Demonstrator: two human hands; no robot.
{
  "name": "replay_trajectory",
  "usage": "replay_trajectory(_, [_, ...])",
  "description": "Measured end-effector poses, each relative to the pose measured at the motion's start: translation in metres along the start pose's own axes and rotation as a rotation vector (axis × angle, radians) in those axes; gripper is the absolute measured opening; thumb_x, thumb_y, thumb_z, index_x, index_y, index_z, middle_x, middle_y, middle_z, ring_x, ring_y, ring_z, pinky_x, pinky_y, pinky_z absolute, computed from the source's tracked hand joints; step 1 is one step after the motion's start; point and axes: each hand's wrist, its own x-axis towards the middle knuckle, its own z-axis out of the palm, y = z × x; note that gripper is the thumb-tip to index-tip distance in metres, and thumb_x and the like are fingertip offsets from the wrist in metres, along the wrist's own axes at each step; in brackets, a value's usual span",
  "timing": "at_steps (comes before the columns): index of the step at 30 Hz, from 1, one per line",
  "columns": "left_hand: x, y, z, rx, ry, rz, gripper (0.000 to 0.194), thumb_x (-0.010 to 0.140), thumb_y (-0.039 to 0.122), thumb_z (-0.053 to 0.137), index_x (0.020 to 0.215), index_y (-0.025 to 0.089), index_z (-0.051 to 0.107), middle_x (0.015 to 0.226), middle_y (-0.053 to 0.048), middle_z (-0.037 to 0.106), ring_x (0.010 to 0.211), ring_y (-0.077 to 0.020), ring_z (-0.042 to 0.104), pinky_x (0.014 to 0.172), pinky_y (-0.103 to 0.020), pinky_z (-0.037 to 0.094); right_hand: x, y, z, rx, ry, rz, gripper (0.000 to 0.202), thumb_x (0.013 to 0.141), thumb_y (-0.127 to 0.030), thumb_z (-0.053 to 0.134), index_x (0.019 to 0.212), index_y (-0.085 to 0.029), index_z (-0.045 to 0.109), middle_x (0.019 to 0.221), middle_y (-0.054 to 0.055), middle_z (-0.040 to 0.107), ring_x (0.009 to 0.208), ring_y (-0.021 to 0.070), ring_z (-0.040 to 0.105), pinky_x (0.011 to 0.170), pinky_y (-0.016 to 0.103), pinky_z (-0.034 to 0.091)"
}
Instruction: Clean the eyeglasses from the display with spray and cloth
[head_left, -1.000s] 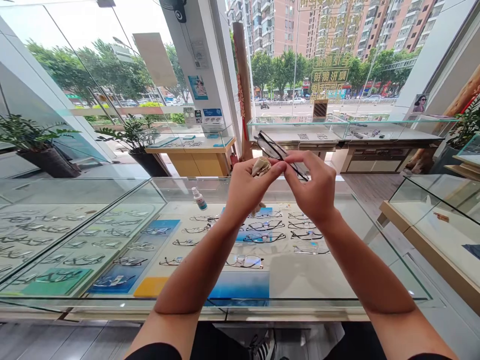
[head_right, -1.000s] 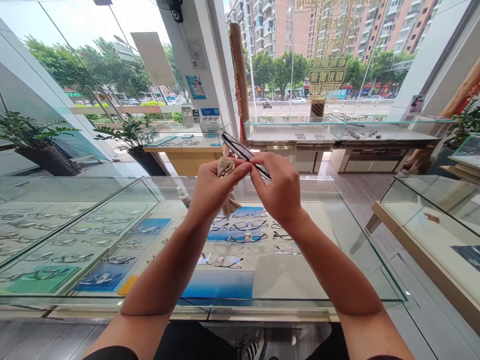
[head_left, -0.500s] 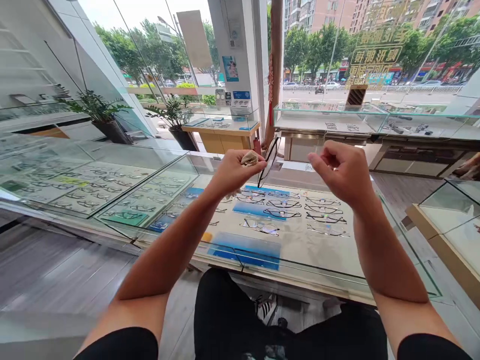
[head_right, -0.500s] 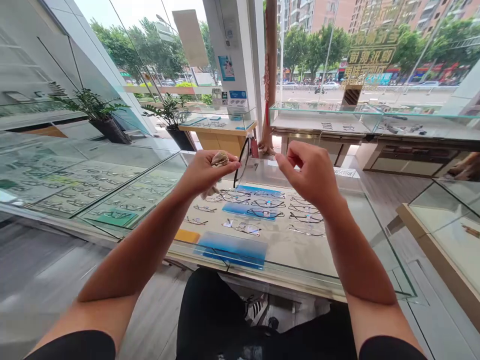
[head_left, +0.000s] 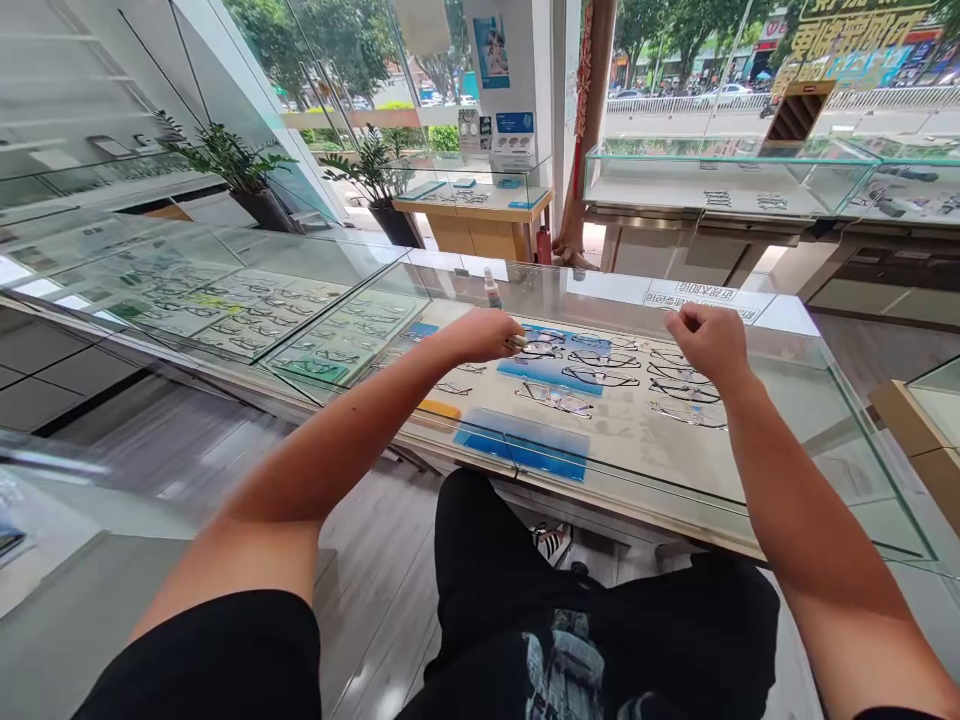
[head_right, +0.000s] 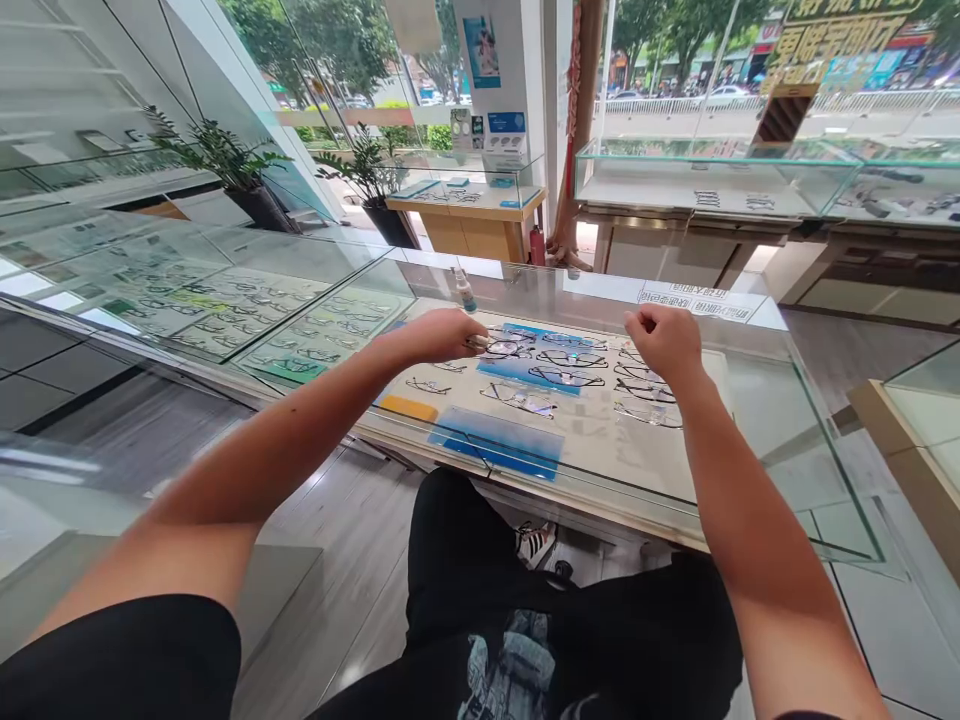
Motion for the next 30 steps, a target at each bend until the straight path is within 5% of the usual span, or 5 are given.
replay_trajectory(9, [0.010,0.015,0.029,0.135,-0.126,-0.019,0.019,0.090,0.022,0.067,0.098,0.023,0.084,0.093,-0.010,0.082,0.084,-0.0265,0.070,0.075,-0.034,0.041,0.002,0.006,0.004,-0.035,0.013,0.053,0.042,0.090,-0.038,0.062,0.057,-0.026,0.040,0.054,-0.003,0.042,0.057,0.0162,0.035,0.065,0.036,0.032])
replay_trajectory(21, [0.013,0.014,0.024,0.284,-0.149,-0.021,0.026,0.093,0.016,0.062,0.104,0.024,0.084,0.102,-0.011,0.084,0.089,-0.0270,0.073,0.066,-0.033,0.034,-0.002,-0.003,0.008,-0.063,-0.026,-0.002,0.042,0.093,-0.038,0.060,0.058,-0.025,0.039,0.054,-0.002,0.043,0.058,0.0153,0.033,0.066,0.035,0.029])
replay_trajectory(26, [0.020,0.004,0.015,0.231,-0.064,-0.048,0.018,0.096,0.030,0.069,0.104,0.023,0.084,0.096,-0.011,0.083,0.082,-0.0263,0.071,0.066,-0.033,0.034,-0.002,-0.004,0.009,-0.072,-0.024,0.002,0.042,0.093,-0.038,0.060,0.059,-0.025,0.039,0.055,-0.002,0.044,0.058,0.0154,0.033,0.066,0.035,0.028])
replay_trajectory(30, [0.033,0.000,0.011,0.163,-0.030,-0.073,0.015,0.093,0.026,0.072,0.100,0.021,0.084,0.089,-0.010,0.080,0.079,-0.0254,0.069,0.070,-0.033,0.038,-0.002,-0.004,0.008,-0.072,-0.023,0.001,0.042,0.094,-0.040,0.059,0.059,-0.025,0.040,0.055,-0.002,0.045,0.058,0.0155,0.033,0.066,0.035,0.028])
